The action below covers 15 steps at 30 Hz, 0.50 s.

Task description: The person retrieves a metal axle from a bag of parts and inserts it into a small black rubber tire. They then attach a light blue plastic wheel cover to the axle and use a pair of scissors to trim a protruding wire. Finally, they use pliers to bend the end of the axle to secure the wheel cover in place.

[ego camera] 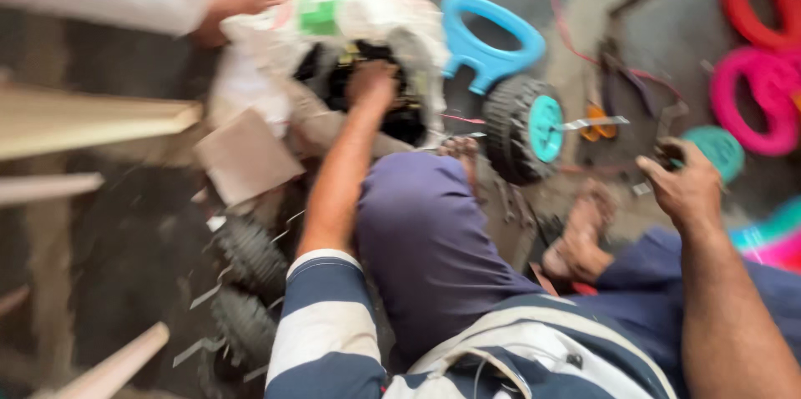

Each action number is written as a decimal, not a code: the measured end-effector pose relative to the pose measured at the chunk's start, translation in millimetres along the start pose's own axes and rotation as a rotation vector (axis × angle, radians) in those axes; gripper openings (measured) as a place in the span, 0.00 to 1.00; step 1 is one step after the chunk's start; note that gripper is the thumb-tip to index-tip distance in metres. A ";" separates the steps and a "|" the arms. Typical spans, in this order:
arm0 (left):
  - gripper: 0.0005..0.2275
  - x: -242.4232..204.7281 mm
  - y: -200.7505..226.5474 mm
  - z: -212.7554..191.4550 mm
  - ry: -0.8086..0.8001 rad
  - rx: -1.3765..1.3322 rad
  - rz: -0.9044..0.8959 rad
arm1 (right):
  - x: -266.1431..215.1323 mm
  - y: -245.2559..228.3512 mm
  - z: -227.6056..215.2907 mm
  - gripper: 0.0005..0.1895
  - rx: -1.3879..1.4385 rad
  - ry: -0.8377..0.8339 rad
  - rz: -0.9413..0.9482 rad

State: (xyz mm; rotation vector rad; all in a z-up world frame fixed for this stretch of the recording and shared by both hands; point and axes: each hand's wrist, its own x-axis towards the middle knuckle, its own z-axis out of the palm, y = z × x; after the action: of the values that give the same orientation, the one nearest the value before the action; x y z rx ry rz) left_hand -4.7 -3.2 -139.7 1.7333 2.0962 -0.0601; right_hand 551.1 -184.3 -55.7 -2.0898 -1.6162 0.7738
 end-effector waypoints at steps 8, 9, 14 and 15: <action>0.10 -6.4 -9.4 29.2 0.277 0.044 0.076 | -24.3 -48.3 -17.8 0.24 -0.015 0.007 0.050; 0.07 -6.7 -6.2 32.6 0.331 0.059 0.091 | -23.9 -52.6 -13.4 0.24 0.004 0.004 0.033; 0.09 -24.4 3.2 25.0 0.579 0.018 0.115 | -28.6 -67.3 -14.0 0.25 0.043 0.005 -0.036; 0.09 -30.6 6.4 14.7 0.467 -0.097 0.051 | -28.6 -71.4 -16.6 0.25 0.079 0.011 -0.056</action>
State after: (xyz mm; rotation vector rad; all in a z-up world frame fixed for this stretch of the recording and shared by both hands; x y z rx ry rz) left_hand 9.8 -34.5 -141.3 1.8744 2.3183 0.4983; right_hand 502.6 -192.7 5.8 -1.9819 -1.6052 0.7932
